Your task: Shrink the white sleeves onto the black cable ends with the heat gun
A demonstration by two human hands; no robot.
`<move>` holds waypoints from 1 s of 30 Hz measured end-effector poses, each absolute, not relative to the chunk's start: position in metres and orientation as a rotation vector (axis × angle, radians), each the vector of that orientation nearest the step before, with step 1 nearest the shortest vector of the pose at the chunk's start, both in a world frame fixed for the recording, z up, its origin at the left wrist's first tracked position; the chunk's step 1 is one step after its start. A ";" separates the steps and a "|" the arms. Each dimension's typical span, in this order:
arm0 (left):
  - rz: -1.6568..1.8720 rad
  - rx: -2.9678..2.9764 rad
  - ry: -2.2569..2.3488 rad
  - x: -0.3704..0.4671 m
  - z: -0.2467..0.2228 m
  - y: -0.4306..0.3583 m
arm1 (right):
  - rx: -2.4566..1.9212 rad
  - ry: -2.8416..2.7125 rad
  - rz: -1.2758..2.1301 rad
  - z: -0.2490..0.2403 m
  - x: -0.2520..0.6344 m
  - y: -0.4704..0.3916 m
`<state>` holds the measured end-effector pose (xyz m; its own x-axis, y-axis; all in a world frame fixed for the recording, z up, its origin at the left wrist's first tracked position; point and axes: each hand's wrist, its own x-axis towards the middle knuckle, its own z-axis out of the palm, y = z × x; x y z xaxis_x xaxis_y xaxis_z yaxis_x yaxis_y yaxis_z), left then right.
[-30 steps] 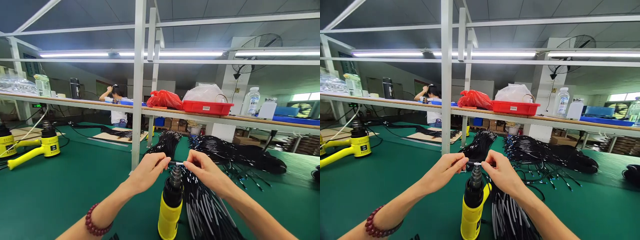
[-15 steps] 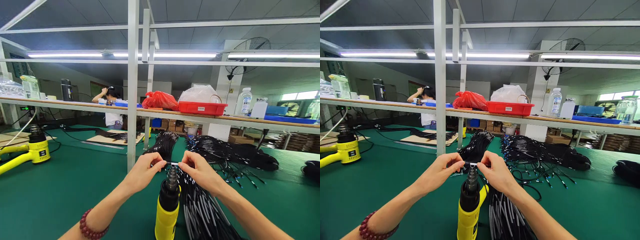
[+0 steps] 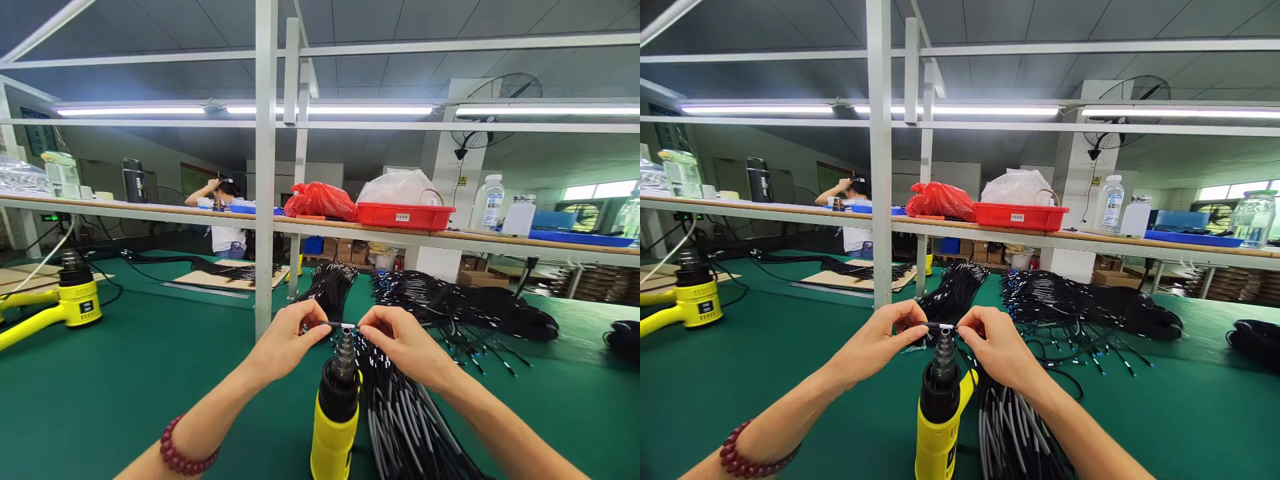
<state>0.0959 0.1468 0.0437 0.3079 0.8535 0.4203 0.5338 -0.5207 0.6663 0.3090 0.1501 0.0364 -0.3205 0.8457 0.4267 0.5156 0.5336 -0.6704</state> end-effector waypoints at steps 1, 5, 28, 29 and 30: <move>1.075 2.174 1.223 0.096 0.043 0.148 | -1.093 -1.994 0.535 0.037 0.310 0.150; 1.047 2.143 1.201 0.095 0.037 0.154 | -1.071 -1.974 0.508 0.036 0.311 0.148; 1.052 2.138 1.195 0.094 0.039 0.154 | -1.100 -2.006 0.516 0.041 0.310 0.147; 1.039 2.137 1.202 0.093 0.037 0.155 | -1.096 -2.005 0.512 0.041 0.310 0.146; 1.024 2.139 1.210 0.093 0.036 0.156 | -1.095 -2.005 0.512 0.041 0.310 0.146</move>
<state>0.0927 0.1563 0.0362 0.3308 0.8665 0.3737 0.5120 -0.4975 0.7002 0.3102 0.1458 0.0409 -0.3250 0.8362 0.4416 0.5223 0.5481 -0.6534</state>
